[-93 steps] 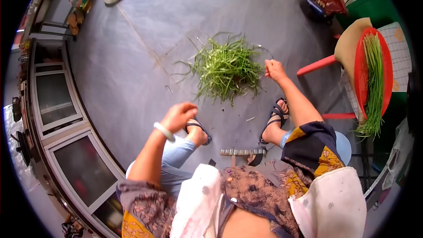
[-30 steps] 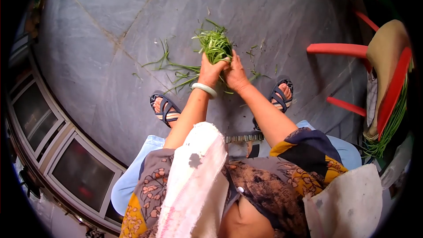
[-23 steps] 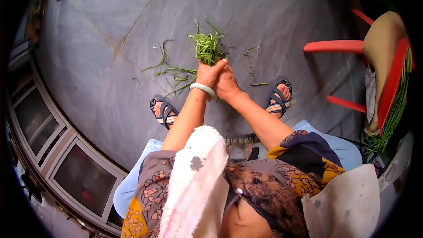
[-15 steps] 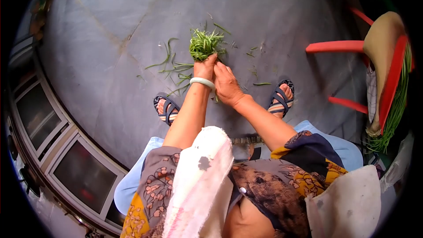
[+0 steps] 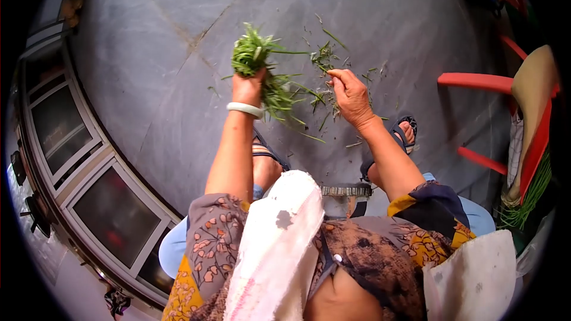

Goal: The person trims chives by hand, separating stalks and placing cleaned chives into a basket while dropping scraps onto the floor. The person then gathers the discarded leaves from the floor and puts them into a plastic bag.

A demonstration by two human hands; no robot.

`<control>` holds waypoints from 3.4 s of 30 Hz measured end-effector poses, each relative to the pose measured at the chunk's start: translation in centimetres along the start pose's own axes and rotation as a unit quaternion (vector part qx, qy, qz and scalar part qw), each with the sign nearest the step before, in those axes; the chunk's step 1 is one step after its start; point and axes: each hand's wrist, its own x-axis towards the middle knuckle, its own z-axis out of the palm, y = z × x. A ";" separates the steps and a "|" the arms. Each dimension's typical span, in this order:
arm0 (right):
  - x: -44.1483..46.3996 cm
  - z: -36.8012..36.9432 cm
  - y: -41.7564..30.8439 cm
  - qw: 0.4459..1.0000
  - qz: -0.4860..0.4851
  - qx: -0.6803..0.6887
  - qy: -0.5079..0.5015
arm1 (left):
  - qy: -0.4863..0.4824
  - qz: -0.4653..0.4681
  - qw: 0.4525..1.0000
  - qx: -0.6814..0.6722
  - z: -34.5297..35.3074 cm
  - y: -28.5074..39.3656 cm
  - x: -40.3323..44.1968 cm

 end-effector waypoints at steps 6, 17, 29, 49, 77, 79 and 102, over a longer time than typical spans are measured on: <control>-0.2 -1.5 2.9 0.995 0.083 0.041 0.036 | 0.086 0.054 0.976 0.192 -5.1 -1.5 4.3; -6.3 -7.9 14.3 0.920 0.154 -0.192 0.306 | 0.204 0.091 0.888 0.403 0.5 -3.8 2.9; -10.1 3.3 10.1 0.946 0.275 -0.011 0.173 | 0.158 0.055 0.911 0.378 6.3 -7.1 -5.3; -2.4 3.6 -0.7 0.837 0.370 0.372 -0.154 | -0.035 -0.154 0.981 -0.116 7.2 -6.3 -6.9; -1.5 9.0 3.1 0.940 -0.048 -0.248 -0.230 | 0.243 -0.035 0.969 0.018 4.7 -14.0 -8.6; -2.7 10.0 3.0 0.961 0.004 -0.168 -0.222 | 0.220 -0.139 0.964 -0.059 6.2 -12.0 -7.9; -1.5 -0.2 -3.9 0.946 0.156 0.223 -0.176 | -0.005 -0.102 0.972 -0.213 10.9 -2.3 -9.9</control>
